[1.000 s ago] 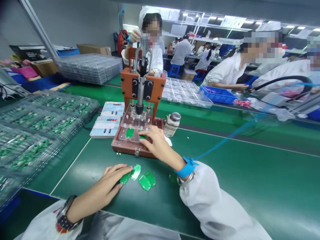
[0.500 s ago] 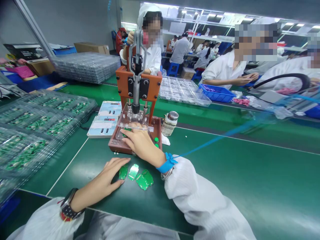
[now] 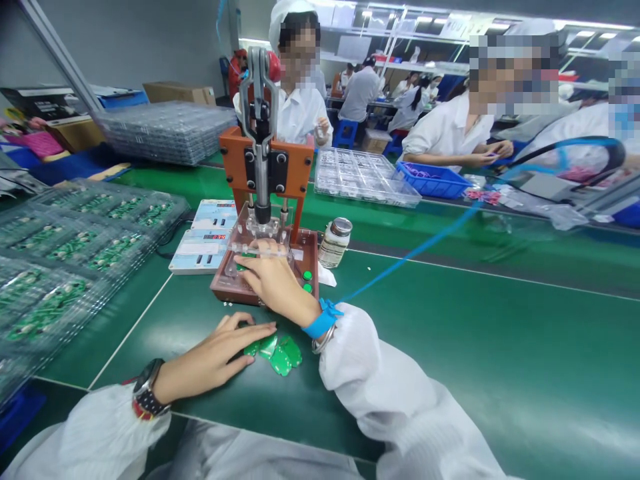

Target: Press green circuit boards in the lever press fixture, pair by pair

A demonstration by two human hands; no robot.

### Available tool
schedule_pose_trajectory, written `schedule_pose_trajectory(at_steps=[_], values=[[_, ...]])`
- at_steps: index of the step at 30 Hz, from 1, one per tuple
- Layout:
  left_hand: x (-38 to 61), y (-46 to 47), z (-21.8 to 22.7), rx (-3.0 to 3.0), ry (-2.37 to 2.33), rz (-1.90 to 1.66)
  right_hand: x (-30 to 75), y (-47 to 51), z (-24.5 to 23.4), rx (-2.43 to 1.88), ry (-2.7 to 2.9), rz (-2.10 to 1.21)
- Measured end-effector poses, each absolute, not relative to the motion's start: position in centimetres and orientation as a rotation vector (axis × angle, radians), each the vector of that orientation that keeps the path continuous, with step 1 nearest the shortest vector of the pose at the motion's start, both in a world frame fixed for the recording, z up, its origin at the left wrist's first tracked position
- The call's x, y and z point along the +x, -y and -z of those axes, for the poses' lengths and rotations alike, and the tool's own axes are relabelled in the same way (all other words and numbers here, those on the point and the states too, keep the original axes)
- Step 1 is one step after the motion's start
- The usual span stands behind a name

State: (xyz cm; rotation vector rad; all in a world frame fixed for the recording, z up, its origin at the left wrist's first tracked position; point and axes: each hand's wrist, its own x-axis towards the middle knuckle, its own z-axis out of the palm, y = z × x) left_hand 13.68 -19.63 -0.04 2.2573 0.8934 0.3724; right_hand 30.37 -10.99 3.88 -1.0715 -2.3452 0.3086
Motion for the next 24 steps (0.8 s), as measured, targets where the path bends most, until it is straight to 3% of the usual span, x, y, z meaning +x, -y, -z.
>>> schedule_pose_trajectory(at_steps=[4,8,12,16,20,24], values=[[13.9,19.8,0.1,2.328,-0.919,-0.348,30.7,13.8,-4.3,-0.948,2.362,-0.150],[13.4,20.4,0.8,2.389,-0.956,-0.403,35.2,17.5,-6.6,-0.888,2.503,-0.247],[13.2,20.8,1.2,2.404,-0.989,-0.438,44.5,15.1,-7.9,-1.371,2.362,-0.239],[13.4,20.8,1.1,2.417,-0.915,-0.436,52.4,8.6,-7.5,-1.949,1.869,-0.026],[13.4,21.1,1.4,2.450,-0.936,-0.486,53.6,5.5,-7.1,-2.005,1.621,0.181],[12.7,22.1,1.7,2.441,-1.031,-0.503,48.6,8.6,-6.4,-1.837,1.621,0.266]])
